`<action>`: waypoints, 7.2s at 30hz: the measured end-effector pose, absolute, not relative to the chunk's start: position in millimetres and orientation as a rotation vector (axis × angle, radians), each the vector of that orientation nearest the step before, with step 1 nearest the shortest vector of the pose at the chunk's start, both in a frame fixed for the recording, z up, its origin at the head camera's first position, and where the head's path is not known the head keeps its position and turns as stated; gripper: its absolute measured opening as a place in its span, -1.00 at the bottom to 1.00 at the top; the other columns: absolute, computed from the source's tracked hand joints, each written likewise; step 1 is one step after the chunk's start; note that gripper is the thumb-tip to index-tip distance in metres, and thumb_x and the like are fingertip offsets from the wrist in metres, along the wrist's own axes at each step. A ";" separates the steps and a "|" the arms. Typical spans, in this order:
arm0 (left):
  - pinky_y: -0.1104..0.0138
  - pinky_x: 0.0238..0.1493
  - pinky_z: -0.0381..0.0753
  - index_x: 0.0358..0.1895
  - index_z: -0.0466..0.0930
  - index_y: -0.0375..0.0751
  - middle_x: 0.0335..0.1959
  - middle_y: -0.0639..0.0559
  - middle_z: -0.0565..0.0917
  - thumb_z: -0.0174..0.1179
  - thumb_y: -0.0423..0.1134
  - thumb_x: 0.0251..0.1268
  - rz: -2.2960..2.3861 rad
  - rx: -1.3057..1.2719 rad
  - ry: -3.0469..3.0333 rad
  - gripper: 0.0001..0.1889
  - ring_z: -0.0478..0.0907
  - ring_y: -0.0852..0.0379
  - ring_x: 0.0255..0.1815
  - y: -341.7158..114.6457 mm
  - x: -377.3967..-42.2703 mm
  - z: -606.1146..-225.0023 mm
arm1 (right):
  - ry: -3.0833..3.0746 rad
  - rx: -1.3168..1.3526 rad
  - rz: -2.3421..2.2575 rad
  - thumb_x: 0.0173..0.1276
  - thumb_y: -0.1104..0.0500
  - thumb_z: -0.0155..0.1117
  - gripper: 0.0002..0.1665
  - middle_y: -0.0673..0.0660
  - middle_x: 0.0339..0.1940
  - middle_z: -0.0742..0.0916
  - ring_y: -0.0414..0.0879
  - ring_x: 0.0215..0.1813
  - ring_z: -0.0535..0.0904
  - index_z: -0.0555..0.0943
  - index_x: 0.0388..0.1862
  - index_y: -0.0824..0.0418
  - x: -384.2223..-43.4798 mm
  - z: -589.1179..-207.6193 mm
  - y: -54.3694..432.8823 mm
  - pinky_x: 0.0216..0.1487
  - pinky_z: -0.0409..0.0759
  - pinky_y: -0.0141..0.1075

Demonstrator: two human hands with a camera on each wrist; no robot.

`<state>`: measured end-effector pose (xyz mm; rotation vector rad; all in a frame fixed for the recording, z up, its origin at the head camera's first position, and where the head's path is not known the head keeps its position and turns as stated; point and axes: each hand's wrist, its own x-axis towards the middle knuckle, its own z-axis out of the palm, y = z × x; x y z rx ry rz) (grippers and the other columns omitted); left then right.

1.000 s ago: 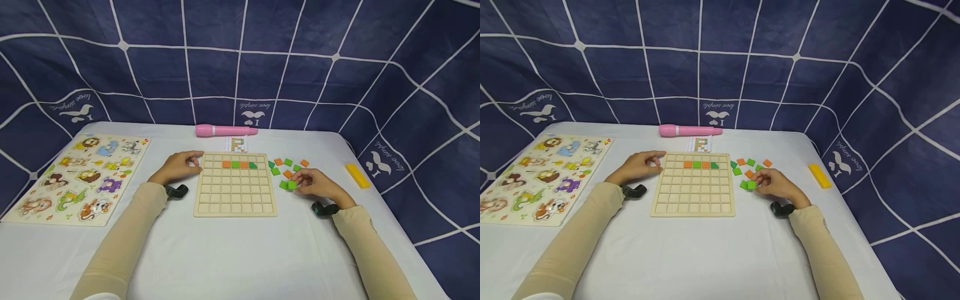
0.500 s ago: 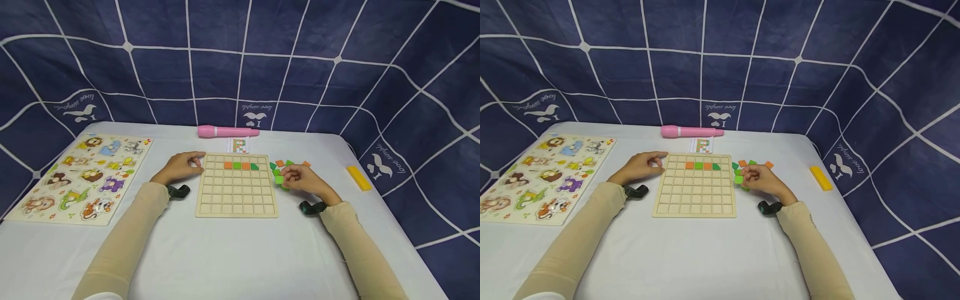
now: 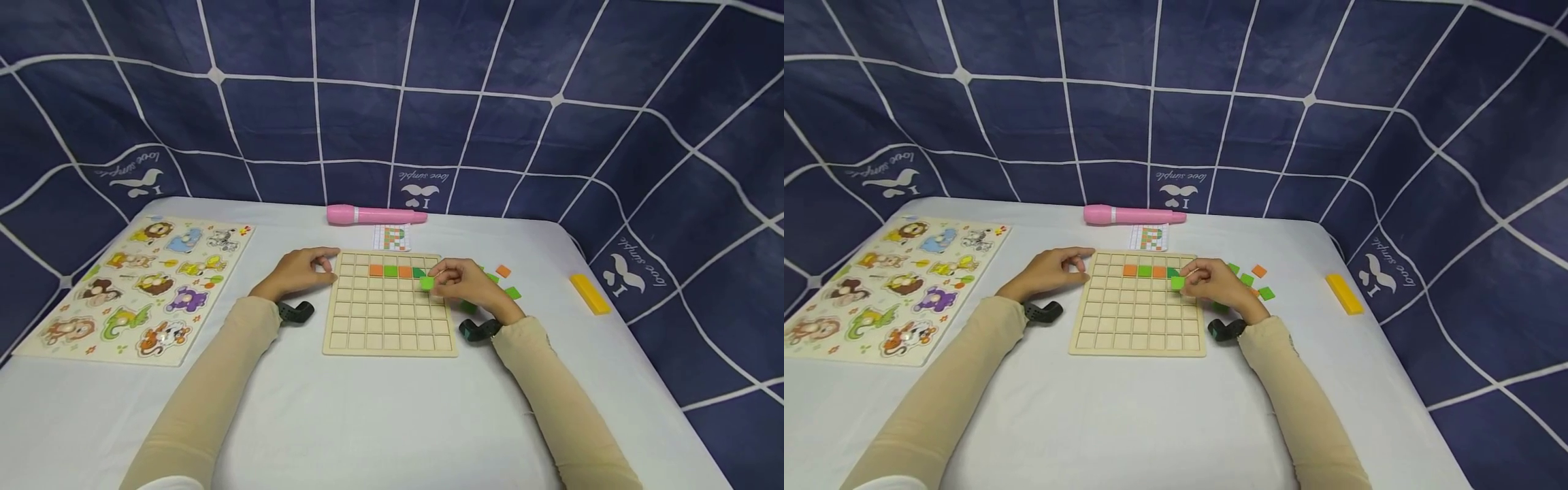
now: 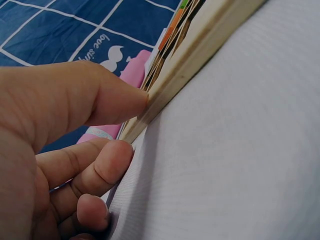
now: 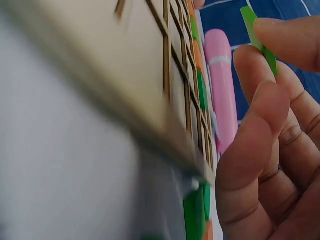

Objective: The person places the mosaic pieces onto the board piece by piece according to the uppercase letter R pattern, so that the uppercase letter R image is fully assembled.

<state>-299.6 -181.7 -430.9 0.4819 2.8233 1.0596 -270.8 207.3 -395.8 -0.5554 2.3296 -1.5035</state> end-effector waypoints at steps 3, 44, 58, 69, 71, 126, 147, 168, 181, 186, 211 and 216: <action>0.18 -0.12 0.32 0.53 0.54 -0.21 -0.13 0.02 0.73 0.42 -0.12 0.30 1.060 0.474 2.821 -0.29 0.40 0.08 -0.30 -181.0 -300.7 -431.1 | 2.337 -0.552 -1.495 0.38 0.44 0.38 -0.61 0.04 -0.29 0.81 -0.24 -0.45 0.54 0.62 0.16 0.52 -272.9 -395.0 197.7 -0.39 0.51 -0.38; 0.19 -0.19 0.31 0.51 0.57 -0.21 -0.13 0.02 0.73 0.42 -0.14 0.29 1.092 0.470 2.807 -0.31 0.36 0.09 -0.37 -181.5 -302.6 -431.8 | 2.457 -0.543 -1.174 0.38 0.32 0.52 -0.69 0.11 -0.27 0.82 -0.20 -0.42 0.55 0.72 0.07 0.35 -292.7 -390.6 112.1 -0.32 0.54 -0.36; 0.19 -0.17 0.32 0.51 0.56 -0.20 -0.14 0.03 0.73 0.42 -0.13 0.28 1.087 0.473 2.811 -0.30 0.38 0.09 -0.35 -181.8 -302.2 -433.5 | 2.538 -0.563 -1.071 0.34 0.29 0.57 -0.69 0.00 -0.40 0.76 -0.19 -0.37 0.52 0.77 0.04 0.28 -293.8 -392.4 104.9 -0.09 0.50 -0.28; 0.19 -0.15 0.33 0.52 0.56 -0.20 -0.14 0.03 0.73 0.42 -0.12 0.28 1.080 0.466 2.816 -0.29 0.40 0.08 -0.32 -181.3 -301.6 -433.4 | 2.523 -0.570 -1.097 0.35 0.30 0.57 -0.72 0.03 -0.37 0.77 -0.21 -0.41 0.52 0.77 0.02 0.30 -294.6 -395.6 106.6 -0.24 0.51 -0.34; 0.19 -0.14 0.33 0.52 0.56 -0.20 -0.14 0.03 0.73 0.42 -0.12 0.28 1.077 0.465 2.816 -0.29 0.40 0.08 -0.31 -181.2 -301.4 -433.1 | 2.508 -0.573 -1.112 0.36 0.30 0.56 -0.71 0.03 -0.36 0.77 -0.20 -0.37 0.55 0.77 0.04 0.30 -294.6 -395.5 107.6 -0.18 0.52 -0.33; 0.17 -0.06 0.34 0.55 0.52 -0.19 -0.11 0.01 0.71 0.40 -0.13 0.31 1.058 0.441 2.811 -0.29 0.42 0.04 -0.20 -179.4 -299.2 -431.0 | 2.140 -0.281 -1.778 0.62 0.35 0.26 -0.58 0.09 -0.12 0.81 -0.15 -0.22 0.69 0.51 0.32 0.55 -259.1 -401.2 308.4 -0.14 0.73 -0.31; 0.17 -0.09 0.34 0.54 0.53 -0.21 -0.12 0.01 0.72 0.40 -0.14 0.30 1.070 0.455 2.810 -0.28 0.41 0.04 -0.24 -179.5 -300.1 -431.1 | 2.376 -0.345 -1.510 0.49 0.37 0.36 -0.53 0.05 -0.26 0.75 -0.19 -0.31 0.61 0.55 0.27 0.64 -260.3 -408.4 318.9 -0.27 0.63 -0.39; 0.18 -0.15 0.34 0.51 0.57 -0.21 -0.14 0.00 0.72 0.41 -0.15 0.30 1.076 0.486 2.818 -0.32 0.40 0.07 -0.31 -181.7 -301.7 -432.5 | 2.667 -0.479 -1.097 0.27 0.38 0.59 -0.66 0.04 -0.43 0.62 -0.19 -0.39 0.45 0.74 0.00 0.49 -257.2 -402.8 311.0 -0.32 0.43 -0.41; 0.17 -0.16 0.34 0.51 0.56 -0.20 -0.14 0.01 0.71 0.41 -0.13 0.29 1.086 0.482 2.812 -0.30 0.42 0.05 -0.31 -182.4 -302.2 -433.1 | 2.620 -0.534 -1.104 0.30 0.43 0.52 -0.66 0.07 -0.39 0.61 -0.20 -0.36 0.45 0.74 0.04 0.52 -258.4 -403.8 311.2 -0.29 0.43 -0.42; 0.17 -0.17 0.34 0.51 0.56 -0.20 -0.13 0.02 0.71 0.41 -0.14 0.30 1.082 0.481 2.812 -0.31 0.41 0.06 -0.33 -182.8 -301.9 -432.9 | 2.618 -0.522 -1.092 0.29 0.42 0.54 -0.65 0.05 -0.41 0.60 -0.18 -0.37 0.44 0.75 0.05 0.50 -259.4 -404.0 312.4 -0.30 0.41 -0.40; 0.17 -0.17 0.33 0.51 0.56 -0.21 -0.15 0.01 0.71 0.41 -0.14 0.28 1.094 0.469 2.804 -0.30 0.40 0.05 -0.32 -181.5 -301.3 -431.9 | 2.531 -0.404 -1.426 0.35 0.49 0.35 -0.55 0.31 -0.11 0.67 -0.20 -0.35 0.65 0.54 0.20 0.58 -256.7 -400.3 311.3 -0.26 0.72 -0.37; 0.17 -0.16 0.33 0.52 0.55 -0.21 -0.14 0.01 0.71 0.41 -0.15 0.29 1.087 0.471 2.799 -0.30 0.41 0.06 -0.31 -181.4 -300.6 -431.1 | 2.485 -0.403 -1.507 0.38 0.52 0.32 -0.53 0.20 -0.19 0.71 -0.22 -0.34 0.67 0.50 0.23 0.63 -257.4 -400.4 311.1 -0.27 0.72 -0.36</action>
